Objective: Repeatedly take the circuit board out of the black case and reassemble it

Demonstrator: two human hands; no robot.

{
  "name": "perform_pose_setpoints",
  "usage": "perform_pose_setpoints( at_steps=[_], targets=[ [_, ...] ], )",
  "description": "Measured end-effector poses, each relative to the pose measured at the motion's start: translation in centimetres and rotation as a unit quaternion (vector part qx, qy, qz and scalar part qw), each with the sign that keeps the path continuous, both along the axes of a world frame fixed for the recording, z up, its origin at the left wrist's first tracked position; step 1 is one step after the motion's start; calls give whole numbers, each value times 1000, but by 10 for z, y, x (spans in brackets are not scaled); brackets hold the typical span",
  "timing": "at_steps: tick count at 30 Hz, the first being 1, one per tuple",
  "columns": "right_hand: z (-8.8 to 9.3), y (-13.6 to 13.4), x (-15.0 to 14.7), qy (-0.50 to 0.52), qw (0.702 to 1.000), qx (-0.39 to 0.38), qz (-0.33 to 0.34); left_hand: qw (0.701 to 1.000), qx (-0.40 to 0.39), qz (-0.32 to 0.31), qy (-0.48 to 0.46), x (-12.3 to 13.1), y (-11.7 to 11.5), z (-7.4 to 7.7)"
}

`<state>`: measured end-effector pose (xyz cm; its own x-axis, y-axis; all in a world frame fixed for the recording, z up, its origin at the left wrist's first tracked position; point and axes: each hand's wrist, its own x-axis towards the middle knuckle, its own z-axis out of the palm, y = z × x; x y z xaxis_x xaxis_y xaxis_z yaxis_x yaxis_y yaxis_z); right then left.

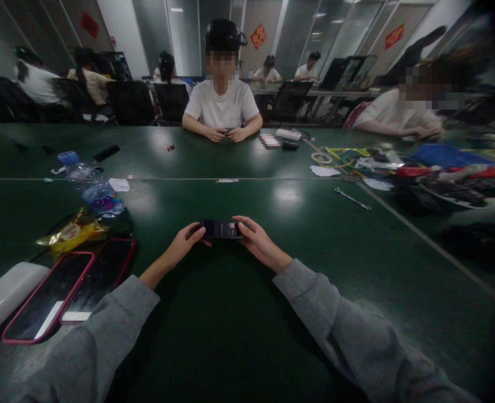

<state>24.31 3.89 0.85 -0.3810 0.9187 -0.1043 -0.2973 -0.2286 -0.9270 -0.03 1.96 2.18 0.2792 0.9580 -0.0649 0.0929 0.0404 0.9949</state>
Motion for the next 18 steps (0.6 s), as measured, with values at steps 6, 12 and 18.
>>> perform_pose_setpoints(
  at_steps=[6,12,18],
  targets=[
    [0,-1,-2,21,999,-33,-10,998,-22,2,-54,3,-3,3],
    [0,0,1,71,996,-56,25,997,-35,28,-68,0,0,-3],
    [-2,-1,2,90,993,-51,53,994,-45,37,-91,-3,2,-7]
  ],
)
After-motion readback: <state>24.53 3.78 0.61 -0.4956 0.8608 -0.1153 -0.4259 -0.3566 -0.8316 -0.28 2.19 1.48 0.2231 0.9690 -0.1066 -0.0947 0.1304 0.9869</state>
